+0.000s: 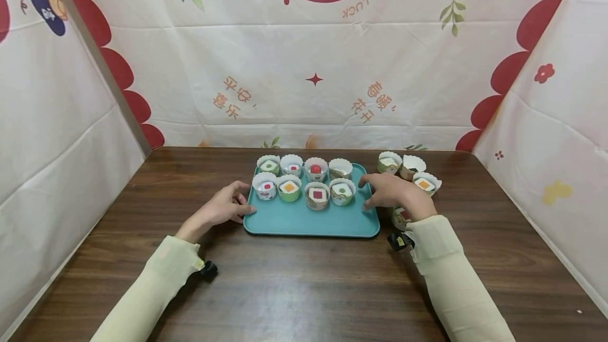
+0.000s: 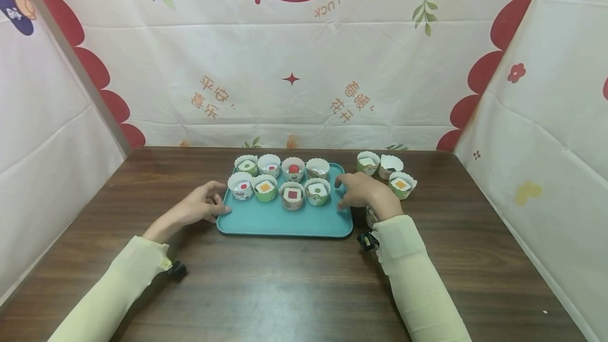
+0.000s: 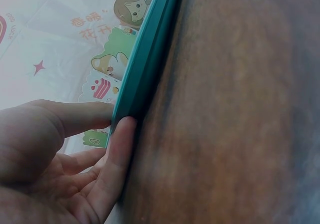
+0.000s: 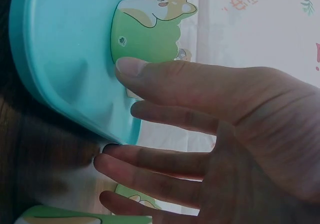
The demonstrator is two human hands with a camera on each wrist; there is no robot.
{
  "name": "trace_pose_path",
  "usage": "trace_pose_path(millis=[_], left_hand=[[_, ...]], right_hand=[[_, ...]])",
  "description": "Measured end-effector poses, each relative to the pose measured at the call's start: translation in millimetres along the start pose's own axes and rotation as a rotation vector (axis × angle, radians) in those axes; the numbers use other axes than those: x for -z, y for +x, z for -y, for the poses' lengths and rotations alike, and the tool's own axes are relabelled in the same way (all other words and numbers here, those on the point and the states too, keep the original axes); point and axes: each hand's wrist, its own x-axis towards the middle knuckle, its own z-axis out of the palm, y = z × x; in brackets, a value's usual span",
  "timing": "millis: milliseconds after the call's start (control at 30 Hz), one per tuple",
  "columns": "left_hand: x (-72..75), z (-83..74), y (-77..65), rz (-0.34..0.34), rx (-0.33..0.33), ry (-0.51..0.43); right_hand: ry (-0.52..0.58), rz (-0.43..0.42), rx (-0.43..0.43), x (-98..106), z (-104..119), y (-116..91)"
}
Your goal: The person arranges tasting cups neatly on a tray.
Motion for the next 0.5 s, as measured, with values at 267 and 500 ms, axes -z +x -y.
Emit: trace_pose_path(millis=[267,500], left_hand=[[-0.2,0.1,0.2,0.001,0.003,0.002],[-0.3,1.3,1.8,0.004,-0.002,-0.007]], right_hand=[[0.003,-0.095,0.013,-0.9,-1.7,2.4],[0.011,-0.16,0.061,-4.9,5.7,8.1]])
